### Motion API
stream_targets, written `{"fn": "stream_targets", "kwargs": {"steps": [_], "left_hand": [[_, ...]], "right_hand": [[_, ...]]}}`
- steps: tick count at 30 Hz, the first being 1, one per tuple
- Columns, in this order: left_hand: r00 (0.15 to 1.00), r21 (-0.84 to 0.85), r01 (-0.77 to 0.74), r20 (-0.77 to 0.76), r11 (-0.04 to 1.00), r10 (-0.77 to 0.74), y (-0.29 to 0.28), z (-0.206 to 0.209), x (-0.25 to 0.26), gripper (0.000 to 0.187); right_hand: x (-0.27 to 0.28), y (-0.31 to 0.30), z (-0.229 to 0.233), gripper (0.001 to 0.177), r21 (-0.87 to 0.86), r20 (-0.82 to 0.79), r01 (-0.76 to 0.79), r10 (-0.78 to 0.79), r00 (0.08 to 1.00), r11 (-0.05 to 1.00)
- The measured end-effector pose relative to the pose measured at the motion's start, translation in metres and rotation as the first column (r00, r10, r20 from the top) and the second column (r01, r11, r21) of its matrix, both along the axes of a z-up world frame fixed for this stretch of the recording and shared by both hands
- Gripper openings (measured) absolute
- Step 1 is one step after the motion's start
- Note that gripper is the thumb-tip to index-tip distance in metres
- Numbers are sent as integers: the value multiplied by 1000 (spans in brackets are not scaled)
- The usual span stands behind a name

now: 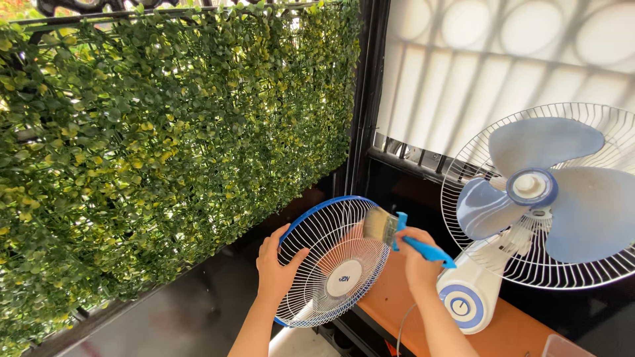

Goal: The person uses a blue brush to clean the front grill of a small white and blue fan, then removes the grill and cleans the fan blades. The person continues brushing the grill and blades methodically.

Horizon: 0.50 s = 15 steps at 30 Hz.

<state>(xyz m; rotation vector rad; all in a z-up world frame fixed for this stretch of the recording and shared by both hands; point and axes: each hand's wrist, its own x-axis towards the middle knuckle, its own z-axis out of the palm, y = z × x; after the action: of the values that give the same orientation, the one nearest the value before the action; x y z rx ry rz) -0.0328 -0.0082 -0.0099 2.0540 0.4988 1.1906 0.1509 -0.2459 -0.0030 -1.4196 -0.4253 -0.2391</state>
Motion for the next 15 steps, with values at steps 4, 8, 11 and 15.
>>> {"fn": "stream_targets", "kwargs": {"steps": [4, 8, 11, 15], "left_hand": [[998, -12, -1, -57, 1000, 0, -5, 4, -1, 63], [994, 66, -23, -101, 998, 30, -17, 11, 6, 66], [986, 80, -24, -163, 997, 37, -22, 20, 14, 69], [981, 109, -3, -194, 994, 25, -21, 28, 19, 73]], "right_hand": [[26, -3, 9, 13, -12, -73, 105, -105, 992, 994], [-2, 17, 42, 16, -27, 233, -8, 14, 972, 1000], [-54, 47, 71, 21, -129, 425, -201, 237, 873, 971], [-82, 43, 99, 21, -488, 582, -257, 531, 616, 834]]}}
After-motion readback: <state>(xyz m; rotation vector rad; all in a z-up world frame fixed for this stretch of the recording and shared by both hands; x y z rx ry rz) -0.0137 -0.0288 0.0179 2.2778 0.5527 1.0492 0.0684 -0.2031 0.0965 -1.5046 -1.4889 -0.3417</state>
